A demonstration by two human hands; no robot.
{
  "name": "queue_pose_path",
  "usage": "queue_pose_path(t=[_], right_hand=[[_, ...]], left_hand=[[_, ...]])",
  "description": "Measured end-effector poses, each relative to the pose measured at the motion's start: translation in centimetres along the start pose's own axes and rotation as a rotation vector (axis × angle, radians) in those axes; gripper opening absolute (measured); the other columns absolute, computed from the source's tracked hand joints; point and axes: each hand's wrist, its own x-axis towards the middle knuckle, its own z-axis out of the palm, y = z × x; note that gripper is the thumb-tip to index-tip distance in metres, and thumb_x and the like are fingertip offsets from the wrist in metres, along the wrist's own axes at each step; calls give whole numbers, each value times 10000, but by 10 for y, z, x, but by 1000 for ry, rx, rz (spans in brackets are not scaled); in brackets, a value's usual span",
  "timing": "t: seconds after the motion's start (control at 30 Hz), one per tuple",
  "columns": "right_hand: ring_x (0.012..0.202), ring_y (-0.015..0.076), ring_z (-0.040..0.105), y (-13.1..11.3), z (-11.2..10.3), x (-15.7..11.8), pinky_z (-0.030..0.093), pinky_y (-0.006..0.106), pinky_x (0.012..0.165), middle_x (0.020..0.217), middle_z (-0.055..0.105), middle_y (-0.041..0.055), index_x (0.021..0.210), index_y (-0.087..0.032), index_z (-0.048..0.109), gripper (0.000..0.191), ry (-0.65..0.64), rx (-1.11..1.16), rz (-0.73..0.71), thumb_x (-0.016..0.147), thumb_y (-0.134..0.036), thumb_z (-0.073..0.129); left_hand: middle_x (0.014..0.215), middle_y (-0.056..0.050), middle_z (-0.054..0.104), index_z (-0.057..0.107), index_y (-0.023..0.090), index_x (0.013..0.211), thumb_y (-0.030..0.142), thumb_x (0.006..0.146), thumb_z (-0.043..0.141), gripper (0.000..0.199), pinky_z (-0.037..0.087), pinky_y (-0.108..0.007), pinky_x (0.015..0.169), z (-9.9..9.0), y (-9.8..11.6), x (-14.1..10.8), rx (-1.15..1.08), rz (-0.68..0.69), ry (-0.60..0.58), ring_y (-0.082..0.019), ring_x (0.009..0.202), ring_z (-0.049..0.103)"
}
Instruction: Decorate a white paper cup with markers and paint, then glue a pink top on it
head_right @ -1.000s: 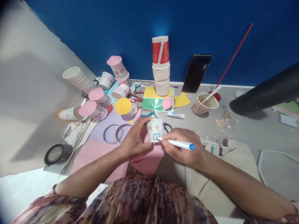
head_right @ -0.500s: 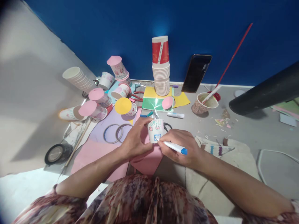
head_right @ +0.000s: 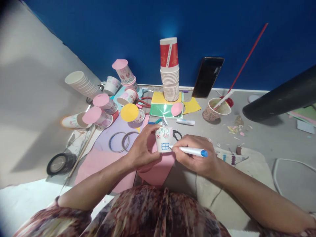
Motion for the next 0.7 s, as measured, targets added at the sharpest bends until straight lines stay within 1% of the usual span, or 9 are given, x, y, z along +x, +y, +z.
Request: queue_pose_path(t=[0.2,0.33,0.4,0.53,0.7], right_hand=[[525,128,682,-2,-2,0,527,229,552,656,760,-15,791,-242,715,175,28,-14,31,941,-193,640],[545,138,702,-2,-2,0,541,238,573,662,760,-14,812,-247,730,173,-11,-18,41,957,-205,645],[556,142,709,-2,-1,0,548,245,584,673,764,-14,823,-250,727,171,-25,-5,30,964,-202,643],[565,138,707,-1,2,0,547,248,594,685,763,-14,848,-247,711,152,-9,28,-19,971,-184,646],[583,135,714,0,4,-1,542,243,605,702,766,-14,859,-242,694,139,-13,48,-26,969,-173,645]], left_hand=[[1358,-112,627,501,236,1388,106,681,725,753,535,-448,1046,0,1,1,7,2,7,-305,1240,632],[1383,-109,620,504,240,1394,88,663,726,778,526,-450,1066,1,0,0,15,-4,-22,-310,1267,626],[1384,-105,619,508,243,1395,83,657,728,787,525,-449,1068,2,-1,-1,15,-10,-25,-313,1272,626],[1371,-105,622,515,238,1396,84,659,723,780,526,-445,1064,3,-1,-1,8,-4,-18,-314,1268,628],[1355,-107,630,519,243,1396,84,661,723,779,535,-455,1048,3,0,-1,18,6,-7,-315,1244,632]])
